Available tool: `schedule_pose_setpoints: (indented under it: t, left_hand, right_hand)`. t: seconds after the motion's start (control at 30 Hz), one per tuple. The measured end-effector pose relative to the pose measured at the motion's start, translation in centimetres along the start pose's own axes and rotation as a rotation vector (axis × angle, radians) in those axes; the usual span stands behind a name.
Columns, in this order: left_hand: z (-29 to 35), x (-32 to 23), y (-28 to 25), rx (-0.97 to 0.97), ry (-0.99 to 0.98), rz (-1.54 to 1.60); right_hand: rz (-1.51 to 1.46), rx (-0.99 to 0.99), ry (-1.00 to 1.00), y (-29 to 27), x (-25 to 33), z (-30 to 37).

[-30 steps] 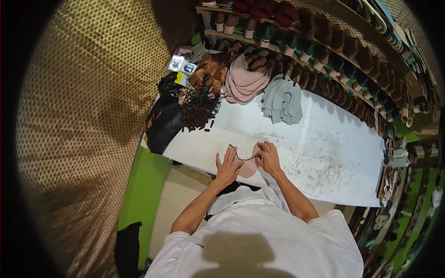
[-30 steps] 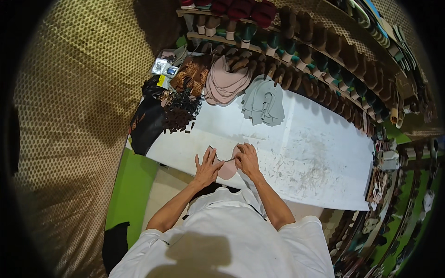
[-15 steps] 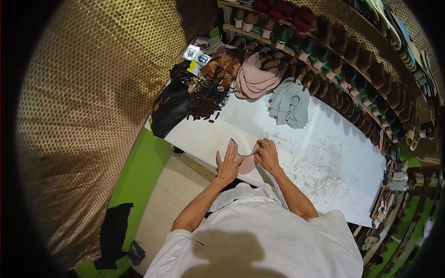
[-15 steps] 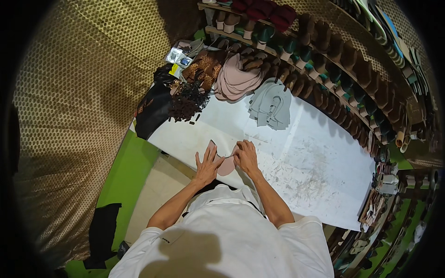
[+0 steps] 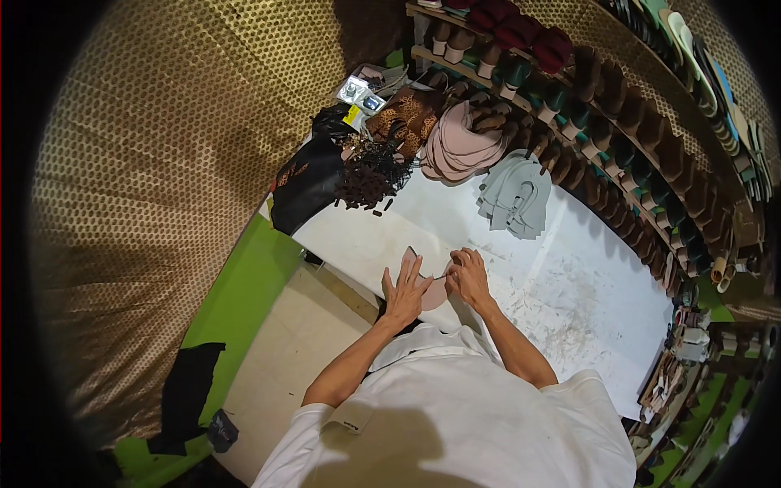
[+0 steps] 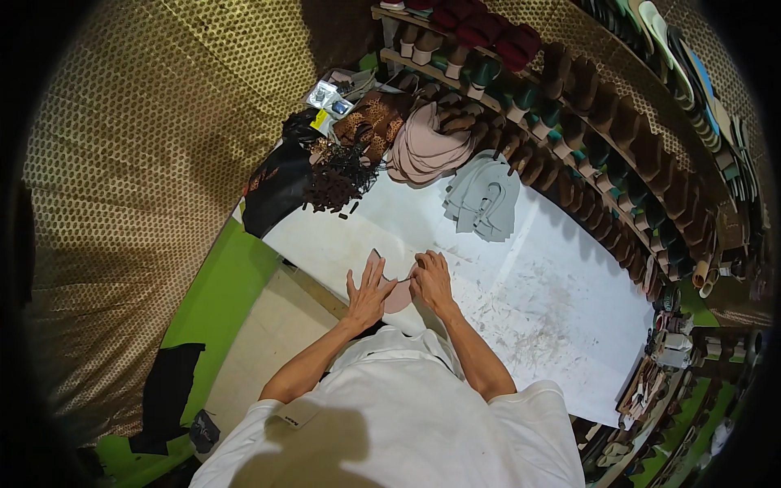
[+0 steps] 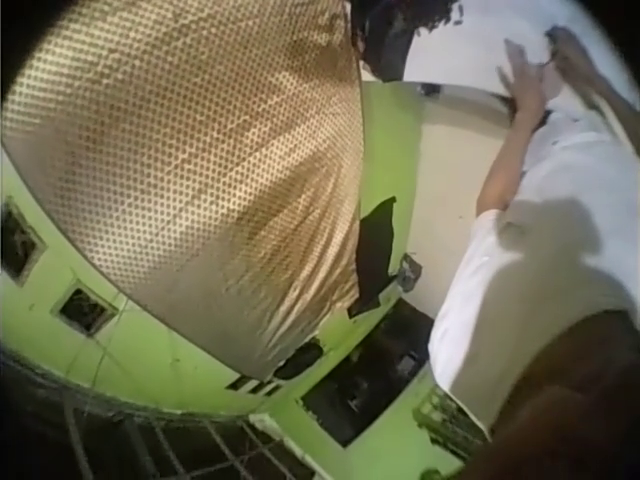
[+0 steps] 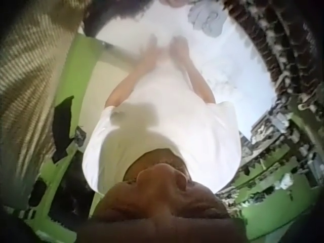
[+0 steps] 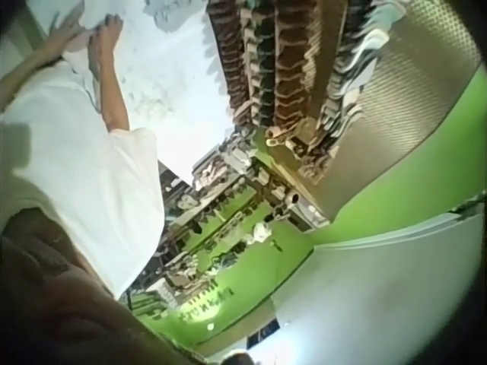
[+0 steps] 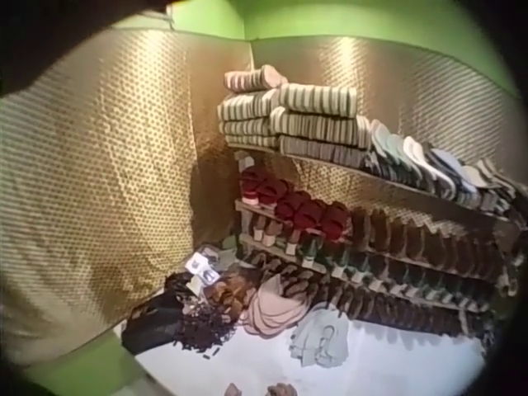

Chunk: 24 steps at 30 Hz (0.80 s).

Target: Preparing and arranging leather shoe upper components on a workbench in a factory setting.

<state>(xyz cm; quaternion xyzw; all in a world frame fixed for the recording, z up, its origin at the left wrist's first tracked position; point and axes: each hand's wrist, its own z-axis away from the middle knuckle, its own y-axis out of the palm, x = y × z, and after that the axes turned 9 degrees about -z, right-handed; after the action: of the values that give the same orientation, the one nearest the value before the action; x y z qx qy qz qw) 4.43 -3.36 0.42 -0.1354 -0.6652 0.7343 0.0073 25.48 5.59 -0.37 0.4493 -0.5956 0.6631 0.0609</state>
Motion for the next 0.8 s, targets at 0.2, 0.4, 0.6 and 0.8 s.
schedule_pose_setpoints:
  t: [0.2,0.4,0.6,0.8]
  left_hand:
    - [0.2,-0.3,0.2,0.028,-0.007,0.003]
    - [-0.6,-0.5,-0.1,0.05,0.006,-0.022]
    - [-0.2,-1.4,0.0,0.066,-0.011,-0.01]
    - [0.3,-1.5,0.5,0.074,-0.027,-0.014]
  right_hand:
    - [0.001,0.021,-0.012,-0.3,0.6,-0.2]
    - [0.001,0.016,0.004,-0.3,0.2,0.2]
    - [-0.024,-0.013,0.025,-0.5,0.6,0.4]
    - [0.068,-0.087,0.041,-0.3,1.5,2.1]
